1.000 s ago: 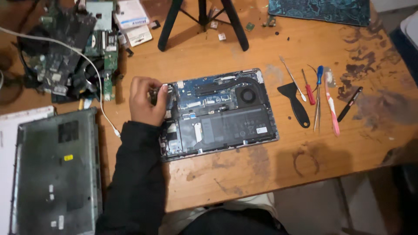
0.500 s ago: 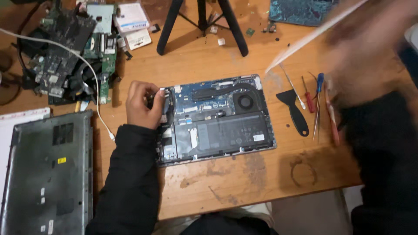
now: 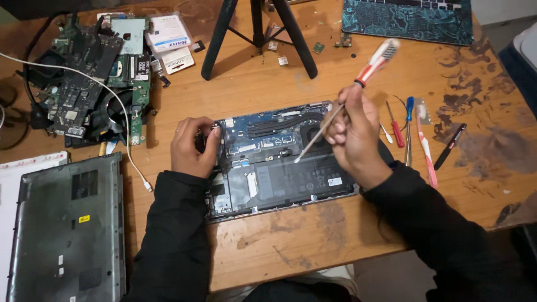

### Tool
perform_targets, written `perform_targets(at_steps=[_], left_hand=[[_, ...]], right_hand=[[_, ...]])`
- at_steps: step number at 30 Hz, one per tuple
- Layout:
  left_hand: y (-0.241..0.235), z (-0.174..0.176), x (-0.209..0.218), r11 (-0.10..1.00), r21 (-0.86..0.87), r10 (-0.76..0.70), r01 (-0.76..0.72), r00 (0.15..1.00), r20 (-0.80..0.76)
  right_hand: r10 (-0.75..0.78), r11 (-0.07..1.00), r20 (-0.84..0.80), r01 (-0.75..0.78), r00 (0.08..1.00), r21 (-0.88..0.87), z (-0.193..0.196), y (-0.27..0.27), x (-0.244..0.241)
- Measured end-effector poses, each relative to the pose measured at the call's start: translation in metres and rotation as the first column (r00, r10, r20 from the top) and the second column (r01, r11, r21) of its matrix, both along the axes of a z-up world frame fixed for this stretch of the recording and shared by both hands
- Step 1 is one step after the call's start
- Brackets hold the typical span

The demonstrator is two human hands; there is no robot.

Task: The person removes the back cover of a laptop using a prying tool, then unscrews and removes the battery. They continue to disconnect internal cables and remove components from the chassis.

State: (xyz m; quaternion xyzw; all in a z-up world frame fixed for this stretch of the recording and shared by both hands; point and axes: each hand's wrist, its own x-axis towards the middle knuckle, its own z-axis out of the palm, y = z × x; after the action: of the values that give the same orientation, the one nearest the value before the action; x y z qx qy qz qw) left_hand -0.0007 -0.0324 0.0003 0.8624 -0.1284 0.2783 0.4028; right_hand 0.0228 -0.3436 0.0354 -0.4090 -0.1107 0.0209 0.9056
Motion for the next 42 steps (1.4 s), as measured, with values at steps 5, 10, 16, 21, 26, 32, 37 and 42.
perform_targets(at_steps=[5, 10, 16, 21, 26, 32, 37, 42], left_hand=[[-0.001, -0.003, 0.0, 0.999, 0.021, -0.025, 0.025, 1.0, 0.007], [-0.002, -0.004, 0.002, 0.999, 0.016, -0.048, 0.048, 0.999, 0.0], [-0.004, -0.004, 0.002, 0.999, 0.014, -0.045, 0.045, 0.999, -0.009], [-0.004, -0.002, 0.002, 0.997, 0.036, -0.063, 0.063, 0.998, 0.0], [-0.005, 0.003, 0.002, 0.995, 0.039, -0.088, 0.088, 0.996, 0.009], [-0.02, 0.012, -0.006, 0.969, -0.052, -0.244, 0.242, 0.969, -0.037], [-0.048, 0.01, -0.006, 0.915, -0.039, -0.403, 0.402, 0.913, -0.066], [-0.038, 0.051, -0.011, 0.956, -0.069, -0.284, 0.285, 0.958, 0.023]], right_hand=[[-0.021, 0.998, -0.128, 0.014, 0.992, -0.057, -0.021, 0.017, 0.005], [-0.093, 0.713, 0.277, 0.258, 0.956, -0.652, -0.031, 0.016, 0.004], [0.07, 0.514, 0.531, 0.425, 0.844, -0.745, -0.033, 0.021, -0.002], [0.091, 0.499, 0.523, 0.415, 0.848, -0.76, -0.03, 0.025, -0.004], [0.155, 0.452, 0.54, 0.426, 0.828, -0.784, -0.016, 0.025, -0.005], [0.329, 0.42, 0.552, 0.405, 0.766, -0.812, 0.008, 0.029, -0.008], [0.347, 0.409, 0.585, 0.443, 0.733, -0.798, 0.011, 0.028, -0.008], [0.281, 0.396, 0.484, 0.359, 0.829, -0.845, 0.008, 0.028, -0.009]])
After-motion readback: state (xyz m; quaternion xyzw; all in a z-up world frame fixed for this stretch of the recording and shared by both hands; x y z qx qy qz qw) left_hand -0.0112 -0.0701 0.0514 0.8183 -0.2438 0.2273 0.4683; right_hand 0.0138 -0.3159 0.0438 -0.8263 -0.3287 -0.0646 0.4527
